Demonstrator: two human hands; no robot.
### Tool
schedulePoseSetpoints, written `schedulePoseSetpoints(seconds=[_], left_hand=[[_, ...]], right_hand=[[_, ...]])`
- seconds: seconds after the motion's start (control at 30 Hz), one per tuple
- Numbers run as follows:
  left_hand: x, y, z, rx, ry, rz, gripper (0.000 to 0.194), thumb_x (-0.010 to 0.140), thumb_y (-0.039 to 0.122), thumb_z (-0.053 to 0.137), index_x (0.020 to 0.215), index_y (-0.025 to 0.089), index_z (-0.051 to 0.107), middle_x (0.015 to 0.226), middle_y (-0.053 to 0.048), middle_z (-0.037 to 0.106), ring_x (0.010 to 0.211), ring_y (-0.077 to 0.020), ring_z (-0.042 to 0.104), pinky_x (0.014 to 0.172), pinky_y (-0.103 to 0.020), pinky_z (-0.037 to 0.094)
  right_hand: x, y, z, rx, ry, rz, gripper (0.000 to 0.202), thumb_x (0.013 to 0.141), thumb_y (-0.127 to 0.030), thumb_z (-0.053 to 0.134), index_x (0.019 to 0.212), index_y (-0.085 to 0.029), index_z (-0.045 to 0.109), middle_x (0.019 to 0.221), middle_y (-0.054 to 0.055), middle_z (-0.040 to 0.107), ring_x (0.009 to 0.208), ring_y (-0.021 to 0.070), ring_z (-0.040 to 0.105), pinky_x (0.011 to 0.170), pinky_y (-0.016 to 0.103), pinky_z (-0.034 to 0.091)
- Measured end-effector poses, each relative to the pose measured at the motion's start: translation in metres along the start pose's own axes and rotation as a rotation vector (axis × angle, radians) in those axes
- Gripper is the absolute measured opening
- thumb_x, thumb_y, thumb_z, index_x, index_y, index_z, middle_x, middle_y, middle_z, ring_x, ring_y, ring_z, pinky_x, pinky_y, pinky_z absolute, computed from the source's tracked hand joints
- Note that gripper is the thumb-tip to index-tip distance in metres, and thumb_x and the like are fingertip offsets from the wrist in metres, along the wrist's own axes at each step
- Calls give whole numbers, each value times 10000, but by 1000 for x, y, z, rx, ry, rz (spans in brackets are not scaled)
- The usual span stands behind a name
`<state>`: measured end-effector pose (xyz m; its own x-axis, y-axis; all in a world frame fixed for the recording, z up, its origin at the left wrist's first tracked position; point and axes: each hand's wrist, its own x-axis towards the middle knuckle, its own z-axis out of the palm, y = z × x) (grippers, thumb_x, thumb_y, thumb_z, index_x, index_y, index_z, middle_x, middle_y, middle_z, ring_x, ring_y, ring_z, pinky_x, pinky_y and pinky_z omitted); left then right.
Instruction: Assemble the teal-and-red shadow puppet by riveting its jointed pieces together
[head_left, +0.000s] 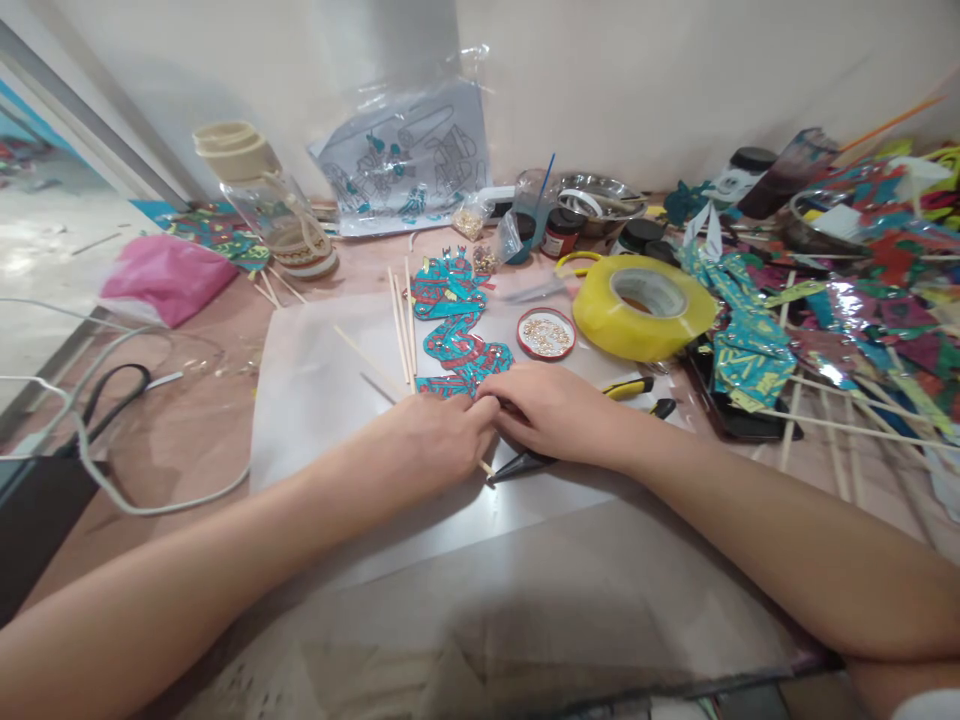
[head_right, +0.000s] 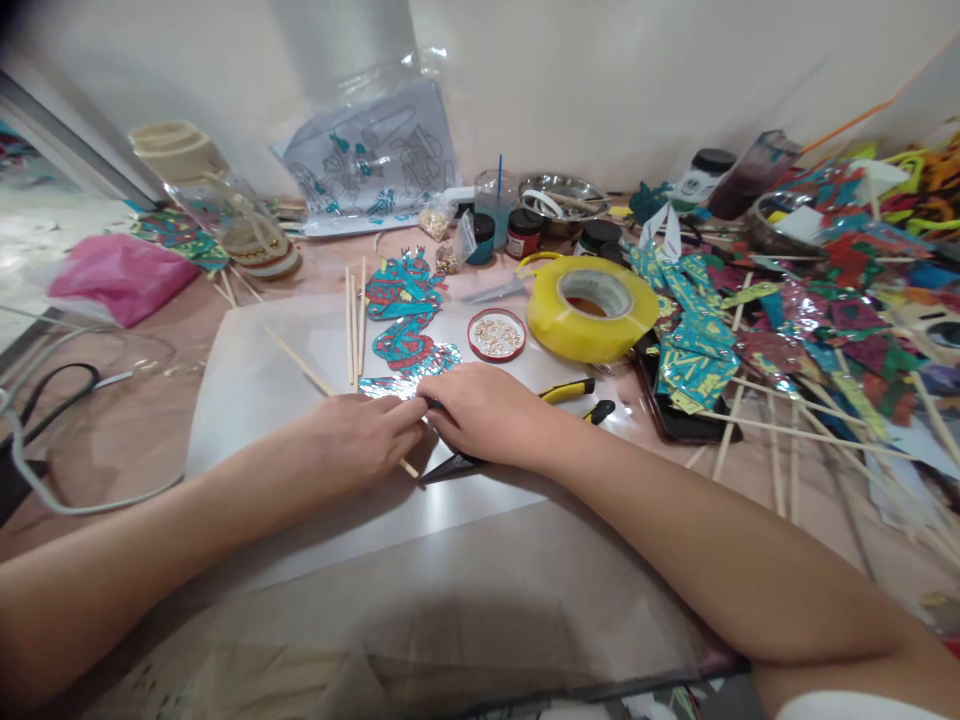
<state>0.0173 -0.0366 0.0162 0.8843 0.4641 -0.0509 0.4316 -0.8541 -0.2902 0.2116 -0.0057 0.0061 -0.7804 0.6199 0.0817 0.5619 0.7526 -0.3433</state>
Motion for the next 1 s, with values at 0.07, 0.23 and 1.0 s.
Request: schedulePoseSetpoints(seconds=[0.07,0.23,1.0], left_hand=[[-1,-2,1,-21,-7,-13,127,894,118,459,906,135,584,882,-71,591,650,-183,591,487,-296,402],[-6,-11,7,-107,102,-69,55,863,161,540,864,155,595,868,-43,588,673,-160,587,515,-269,412],[-6,-9,10,-367,786,-320,68,878,216,605,942,199,625,847,-2,592,709,-92,601,609,-183,472]], right_hand=[[0,0,1,-3,9,0,112,900,-208,481,849,-167,572,808,51,653,753,178,566,664,281,369],[-1,0,1,-13,103,41,161,910,-217,484,867,-156,627,814,68,681,766,191,582,680,298,376],[2,-10,-3,1364,38,395,267,821,-403,672,839,-137,682,775,34,708,666,97,617,662,224,491]])
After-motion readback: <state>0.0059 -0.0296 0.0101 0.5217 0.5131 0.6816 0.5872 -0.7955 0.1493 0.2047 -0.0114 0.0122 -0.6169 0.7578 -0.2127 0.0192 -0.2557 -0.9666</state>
